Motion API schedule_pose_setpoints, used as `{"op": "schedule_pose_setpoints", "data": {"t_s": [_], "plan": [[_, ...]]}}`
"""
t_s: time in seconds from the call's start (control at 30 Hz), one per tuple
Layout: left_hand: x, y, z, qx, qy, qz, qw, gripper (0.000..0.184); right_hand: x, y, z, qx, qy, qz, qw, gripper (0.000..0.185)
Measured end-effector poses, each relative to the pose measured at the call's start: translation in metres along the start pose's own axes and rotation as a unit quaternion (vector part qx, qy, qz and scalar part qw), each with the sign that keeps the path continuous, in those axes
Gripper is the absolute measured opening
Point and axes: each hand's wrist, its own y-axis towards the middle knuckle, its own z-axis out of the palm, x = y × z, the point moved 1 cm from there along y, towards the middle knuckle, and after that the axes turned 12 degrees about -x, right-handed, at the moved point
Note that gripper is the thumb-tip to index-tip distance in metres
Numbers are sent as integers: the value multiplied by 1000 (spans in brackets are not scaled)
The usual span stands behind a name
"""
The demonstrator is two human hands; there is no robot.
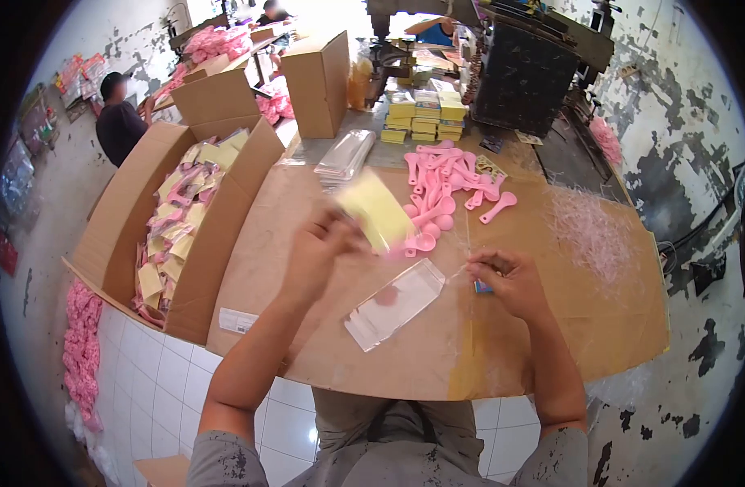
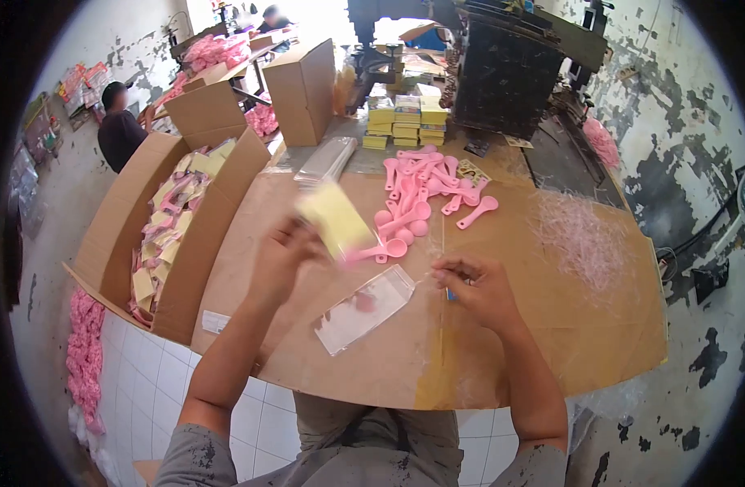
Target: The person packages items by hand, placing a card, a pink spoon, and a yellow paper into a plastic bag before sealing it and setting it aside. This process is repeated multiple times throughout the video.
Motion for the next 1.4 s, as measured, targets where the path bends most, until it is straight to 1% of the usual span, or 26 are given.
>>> {"op": "schedule_pose_setpoints", "data": {"t_s": [0.03,0.1,0.2,0.23,0.33,0.37,0.43,0.53,0.57,0.63,0.8,0.87,0.9,0.97,1.0,1.03,1.07,1.13,1.17,1.2,1.23,1.27,1.3,1.33,1.37,1.4], "plan": [[-7,8,-11,-89,-19,49,995,42,1,1,-2,-5,6,9,1000,15],[-29,28,-35,-190,-200,128,953,55,6,1,-5,-19,18,29,999,15],[-32,34,-46,-204,-287,102,930,47,6,3,-8,-26,-8,-2,1000,16],[-31,27,-41,-184,-267,89,942,42,9,3,-9,-29,-45,-21,998,16],[-42,-14,-20,-45,-99,159,981,39,31,-3,-20,-40,-154,-75,984,16],[-50,-38,-14,45,-103,183,977,41,42,-8,-27,-43,-189,-91,977,16],[-81,-95,12,174,-169,190,951,42,55,-20,-42,-60,-235,-103,965,15],[-130,-150,39,283,-333,154,886,45,58,-33,-70,-100,-270,-93,953,13],[-138,-161,41,313,-378,134,861,53,54,-33,-82,-115,-282,-80,949,13],[-139,-175,44,324,-429,122,834,63,43,-40,-107,-145,-305,-60,939,14],[-135,-178,58,279,-434,211,830,56,26,-43,-185,-238,-375,-43,895,19],[-135,-167,64,281,-409,285,820,55,16,-38,-225,-327,-318,-67,887,20],[-133,-166,66,279,-405,302,817,56,10,-35,-245,-372,-289,-77,879,21],[-131,-168,69,268,-408,314,814,57,-7,-20,-276,-365,-310,-90,873,23],[-134,-172,68,270,-394,281,833,57,-20,-18,-292,-362,-320,-96,870,24],[-137,-176,66,271,-380,247,849,58,-29,-20,-300,-287,-562,-147,762,24],[-150,-180,58,280,-342,190,877,58,-35,-21,-310,-275,-613,-194,715,24],[-153,-184,55,275,-299,138,903,60,-21,-22,-288,-241,-703,-281,607,25],[-148,-185,56,262,-296,145,907,61,-8,-20,-278,-273,-666,-175,672,24],[-143,-183,56,279,-278,154,906,66,15,-17,-262,-300,-617,-64,724,23],[-137,-180,56,296,-260,163,905,71,25,-15,-255,-322,-557,49,764,23],[-132,-168,53,344,-226,172,895,81,23,-13,-262,-301,-462,54,832,23],[-123,-165,53,345,-200,156,904,76,21,-9,-275,-278,-360,56,889,25],[-115,-162,53,346,-175,140,911,73,19,-8,-278,-260,-353,17,899,28],[-110,-155,56,313,-92,148,934,60,17,-7,-282,-241,-344,-22,907,31],[-106,-148,59,283,-7,152,947,48,12,-7,-282,-225,-433,-99,867,33]]}}
